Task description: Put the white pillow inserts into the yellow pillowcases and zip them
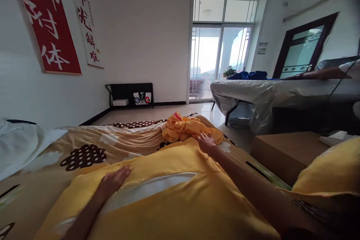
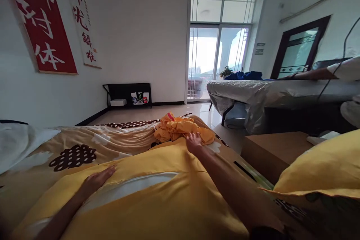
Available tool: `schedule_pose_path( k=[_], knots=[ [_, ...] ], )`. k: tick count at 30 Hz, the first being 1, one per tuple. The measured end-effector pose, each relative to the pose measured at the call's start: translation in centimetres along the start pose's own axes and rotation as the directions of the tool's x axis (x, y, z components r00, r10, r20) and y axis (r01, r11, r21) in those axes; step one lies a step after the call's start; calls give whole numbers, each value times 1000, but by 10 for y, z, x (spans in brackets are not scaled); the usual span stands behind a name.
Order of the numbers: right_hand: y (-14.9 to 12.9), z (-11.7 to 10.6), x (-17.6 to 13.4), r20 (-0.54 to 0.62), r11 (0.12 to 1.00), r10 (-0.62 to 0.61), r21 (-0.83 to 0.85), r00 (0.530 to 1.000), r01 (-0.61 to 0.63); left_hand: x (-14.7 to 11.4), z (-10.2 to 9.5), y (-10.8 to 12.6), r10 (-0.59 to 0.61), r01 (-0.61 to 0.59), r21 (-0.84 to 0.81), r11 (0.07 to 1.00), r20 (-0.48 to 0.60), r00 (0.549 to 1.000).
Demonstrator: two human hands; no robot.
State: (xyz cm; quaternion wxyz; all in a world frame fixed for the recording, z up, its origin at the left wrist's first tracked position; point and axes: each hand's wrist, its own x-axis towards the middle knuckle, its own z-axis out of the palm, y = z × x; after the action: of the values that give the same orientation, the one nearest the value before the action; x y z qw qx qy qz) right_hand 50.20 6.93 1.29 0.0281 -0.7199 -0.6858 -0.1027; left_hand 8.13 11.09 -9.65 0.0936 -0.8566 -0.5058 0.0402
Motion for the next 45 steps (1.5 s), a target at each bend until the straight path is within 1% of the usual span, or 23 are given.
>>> schedule_pose_path(
  k=[1, 3, 5, 6, 7, 8, 10, 11, 14, 16, 17, 19, 22, 24, 27, 30, 33, 35, 37, 40, 43, 44, 45],
  knots=[
    [-8, -12, -5, -36, 999, -28, 16, 999, 28, 1, 5, -5, 7, -8, -20, 1000, -15, 1000],
    [-27, -22, -22, -121, 973, -177, 127, 977, 192, 2, 9, -11, 19, -22, -63, 998, -48, 999],
    [-49, -14, -46, -193, 839, -396, 322, 898, 439, 1, 4, -12, 19, -29, -123, 992, -78, 997],
    [-58, -5, -59, -180, 768, -461, 409, 869, 493, -1, -2, -10, 5, -19, -169, 985, -85, 996],
    [-65, 5, -72, -161, 722, -482, 485, 861, 494, -3, -9, -7, -22, 0, -228, 974, -96, 995],
    [-70, 15, -83, -148, 700, -468, 541, 871, 467, -5, -18, -4, -66, 29, -301, 953, -113, 991],
    [-73, 30, -101, -172, 687, -379, 607, 910, 400, -13, -34, 3, -198, 101, -475, 874, -159, 967],
    [-71, 34, -107, -202, 680, -339, 622, 919, 388, -19, -42, 6, -273, 121, -560, 820, -195, 942],
    [-58, 32, -121, -244, 680, -320, 614, 915, 401, -49, -55, 12, -404, 38, -738, 673, -324, 855],
    [-46, 30, -130, -225, 698, -354, 582, 908, 417, -76, -54, 15, -423, -13, -775, 631, -358, 833],
    [-39, 31, -134, -214, 709, -369, 565, 905, 422, -91, -51, 17, -403, -25, -773, 633, -357, 843],
    [-28, 34, -143, -196, 726, -392, 534, 899, 433, -117, -42, 21, -321, -59, -723, 688, -375, 870],
    [-20, 33, -152, -230, 757, -388, 472, 892, 451, -140, -37, 29, -211, -139, -620, 772, -457, 864],
    [-24, 23, -155, -307, 780, -361, 418, 881, 465, -143, -47, 36, -210, -140, -610, 780, -466, 860],
    [-38, -2, -152, -361, 755, -394, 397, 845, 522, -137, -75, 45, -130, -175, -642, 746, -398, 908],
    [-50, -22, -140, -227, 702, -491, 469, 841, 536, -128, -100, 49, -56, -232, -681, 695, -373, 926],
    [-51, -32, -124, -41, 713, -543, 504, 839, 487, -128, -112, 48, -50, -255, -715, 651, -376, 925],
    [-48, -36, -116, -18, 693, -589, 504, 808, 516, -132, -116, 47, -53, -260, -721, 643, -380, 923],
    [-46, -38, -112, -77, 659, -595, 523, 800, 540, -137, -118, 47, -73, -258, -714, 651, -398, 915],
    [-52, -27, -113, -211, 672, -503, 515, 838, 533, -136, -112, 48, -146, -221, -666, 712, -448, 882],
    [-65, 4, -118, -347, 754, -396, 405, 850, 517, -125, -87, 50, -228, -121, -523, 844, -553, 801],
    [-69, 15, -121, -383, 777, -373, 369, 845, 510, -121, -77, 51, -238, -84, -480, 873, -571, 786],
    [-73, 25, -123, -408, 792, -362, 341, 838, 507, -117, -68, 52, -241, -53, -454, 889, -564, 790]
  ],
)
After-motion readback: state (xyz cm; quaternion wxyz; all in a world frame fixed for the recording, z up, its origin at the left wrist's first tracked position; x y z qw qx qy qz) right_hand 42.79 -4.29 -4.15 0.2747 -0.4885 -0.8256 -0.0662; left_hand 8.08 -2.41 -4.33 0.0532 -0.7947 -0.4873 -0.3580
